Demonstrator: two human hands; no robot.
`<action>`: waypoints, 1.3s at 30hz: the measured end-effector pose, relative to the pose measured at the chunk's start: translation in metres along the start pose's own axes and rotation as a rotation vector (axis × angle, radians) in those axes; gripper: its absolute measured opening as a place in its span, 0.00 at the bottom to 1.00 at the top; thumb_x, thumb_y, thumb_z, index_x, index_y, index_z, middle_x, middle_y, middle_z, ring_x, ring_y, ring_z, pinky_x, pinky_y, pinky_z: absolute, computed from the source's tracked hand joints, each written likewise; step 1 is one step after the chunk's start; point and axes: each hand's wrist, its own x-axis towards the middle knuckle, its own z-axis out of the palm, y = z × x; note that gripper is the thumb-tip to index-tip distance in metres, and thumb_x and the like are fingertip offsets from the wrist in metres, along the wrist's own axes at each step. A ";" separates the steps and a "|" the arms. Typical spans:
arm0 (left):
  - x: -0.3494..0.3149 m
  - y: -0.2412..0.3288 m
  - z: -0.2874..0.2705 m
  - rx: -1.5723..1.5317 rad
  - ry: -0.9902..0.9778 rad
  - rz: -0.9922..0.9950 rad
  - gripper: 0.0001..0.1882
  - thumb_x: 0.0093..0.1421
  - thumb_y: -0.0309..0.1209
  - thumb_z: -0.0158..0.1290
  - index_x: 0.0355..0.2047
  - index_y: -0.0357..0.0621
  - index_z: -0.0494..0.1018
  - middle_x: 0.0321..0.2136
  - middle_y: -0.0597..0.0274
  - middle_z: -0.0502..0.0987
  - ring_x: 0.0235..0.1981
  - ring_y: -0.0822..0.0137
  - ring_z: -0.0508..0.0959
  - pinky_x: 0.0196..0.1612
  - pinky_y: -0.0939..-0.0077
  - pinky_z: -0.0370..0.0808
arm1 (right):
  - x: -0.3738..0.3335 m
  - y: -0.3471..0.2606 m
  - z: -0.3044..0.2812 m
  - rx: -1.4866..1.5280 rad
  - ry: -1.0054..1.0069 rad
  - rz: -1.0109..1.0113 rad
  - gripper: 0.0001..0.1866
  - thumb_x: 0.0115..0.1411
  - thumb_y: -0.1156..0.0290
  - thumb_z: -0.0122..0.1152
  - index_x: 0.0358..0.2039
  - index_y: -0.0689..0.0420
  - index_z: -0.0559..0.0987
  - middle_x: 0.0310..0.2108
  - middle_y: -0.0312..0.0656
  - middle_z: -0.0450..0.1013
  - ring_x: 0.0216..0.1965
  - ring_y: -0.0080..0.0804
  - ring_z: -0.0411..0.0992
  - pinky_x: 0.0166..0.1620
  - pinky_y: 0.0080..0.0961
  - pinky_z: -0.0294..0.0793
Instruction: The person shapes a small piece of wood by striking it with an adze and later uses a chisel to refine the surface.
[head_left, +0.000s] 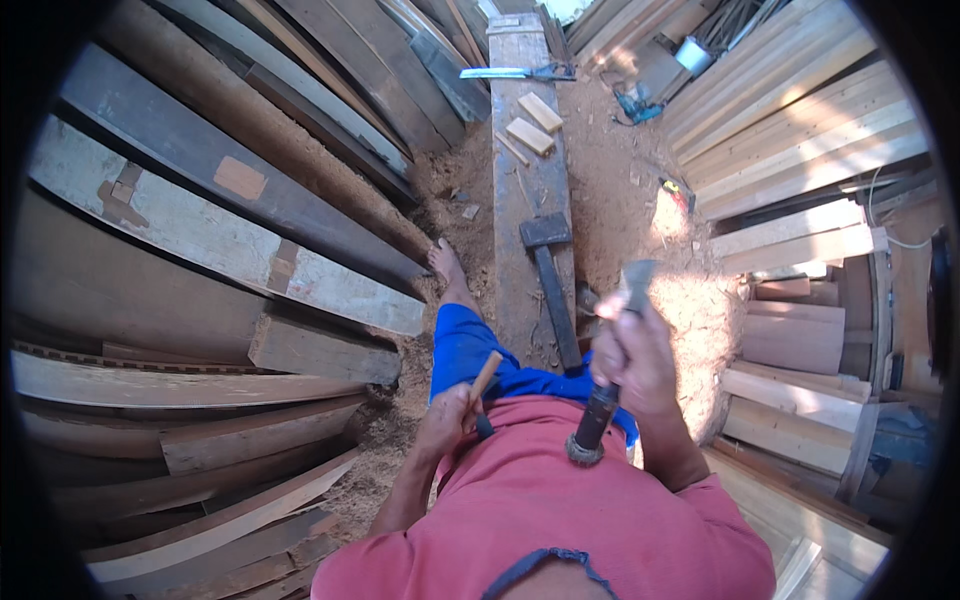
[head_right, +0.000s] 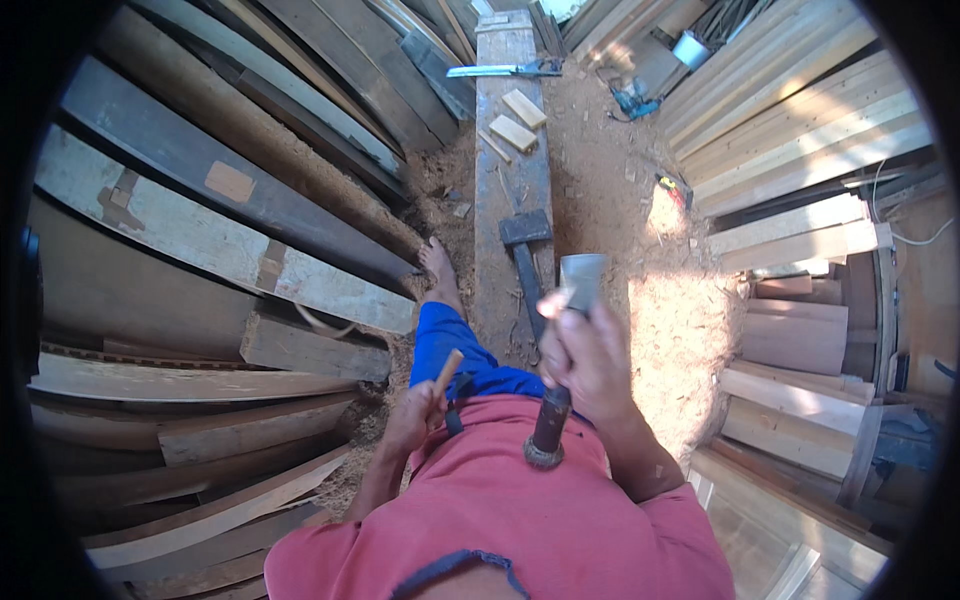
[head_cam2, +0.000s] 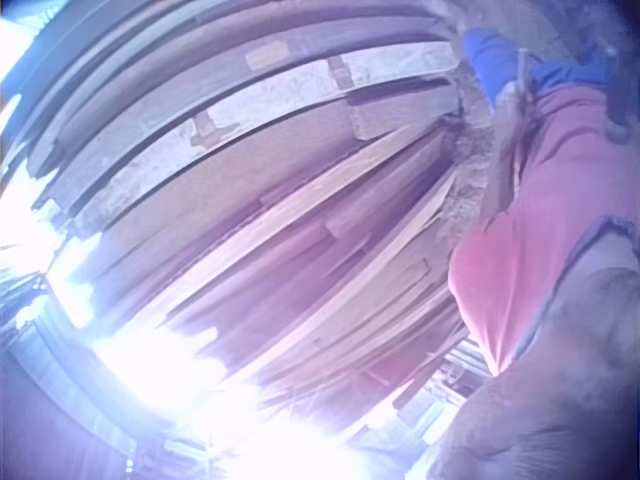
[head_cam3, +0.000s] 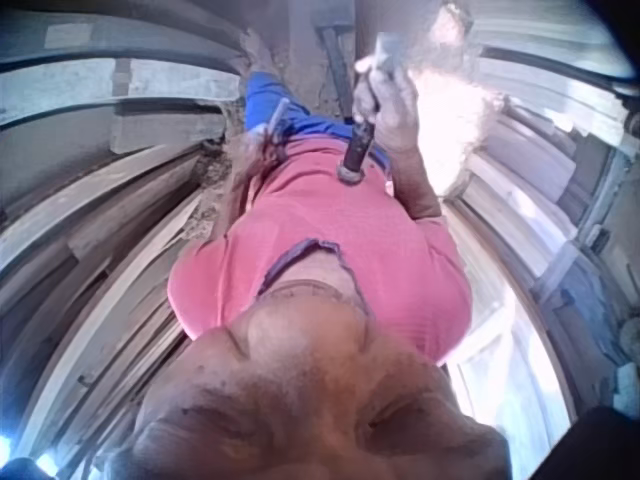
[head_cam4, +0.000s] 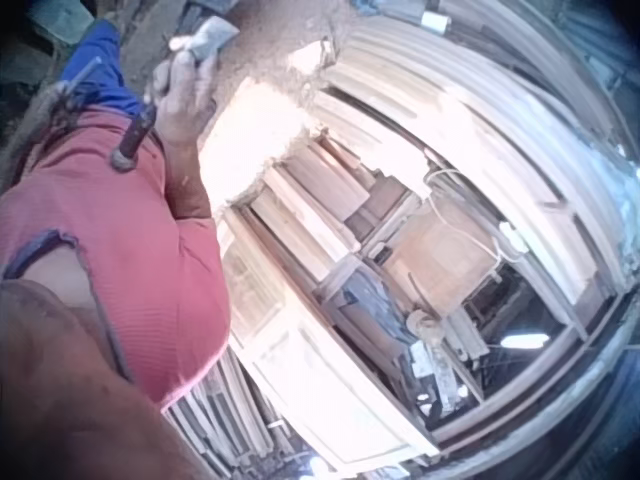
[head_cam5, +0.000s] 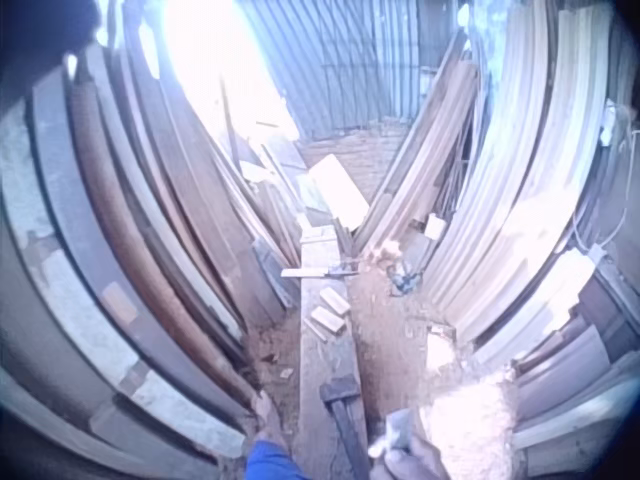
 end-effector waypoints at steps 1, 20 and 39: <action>0.017 0.017 -0.001 -0.078 -0.068 0.140 0.27 0.72 0.48 0.30 0.26 0.43 0.68 0.11 0.67 0.63 0.13 0.72 0.63 0.19 0.76 0.61 | 0.018 0.013 -0.002 -0.091 -0.009 0.067 0.13 0.69 0.65 0.47 0.49 0.59 0.70 0.17 0.30 0.60 0.14 0.15 0.56 0.19 0.16 0.61; 0.100 0.101 0.014 -0.635 0.061 0.033 0.20 0.72 0.44 0.36 0.34 0.44 0.70 0.22 0.66 0.69 0.20 0.74 0.66 0.25 0.76 0.65 | 0.036 0.089 0.056 0.363 -0.074 0.476 0.08 0.70 0.66 0.44 0.42 0.56 0.69 0.25 0.33 0.66 0.19 0.19 0.62 0.24 0.26 0.70; 0.042 0.044 -0.008 -0.519 -0.006 0.155 0.25 0.73 0.46 0.33 0.31 0.41 0.70 0.16 0.69 0.65 0.16 0.77 0.63 0.20 0.76 0.64 | 0.013 0.061 0.040 0.292 -0.016 0.311 0.08 0.71 0.64 0.43 0.42 0.54 0.67 0.22 0.34 0.63 0.18 0.18 0.59 0.24 0.22 0.68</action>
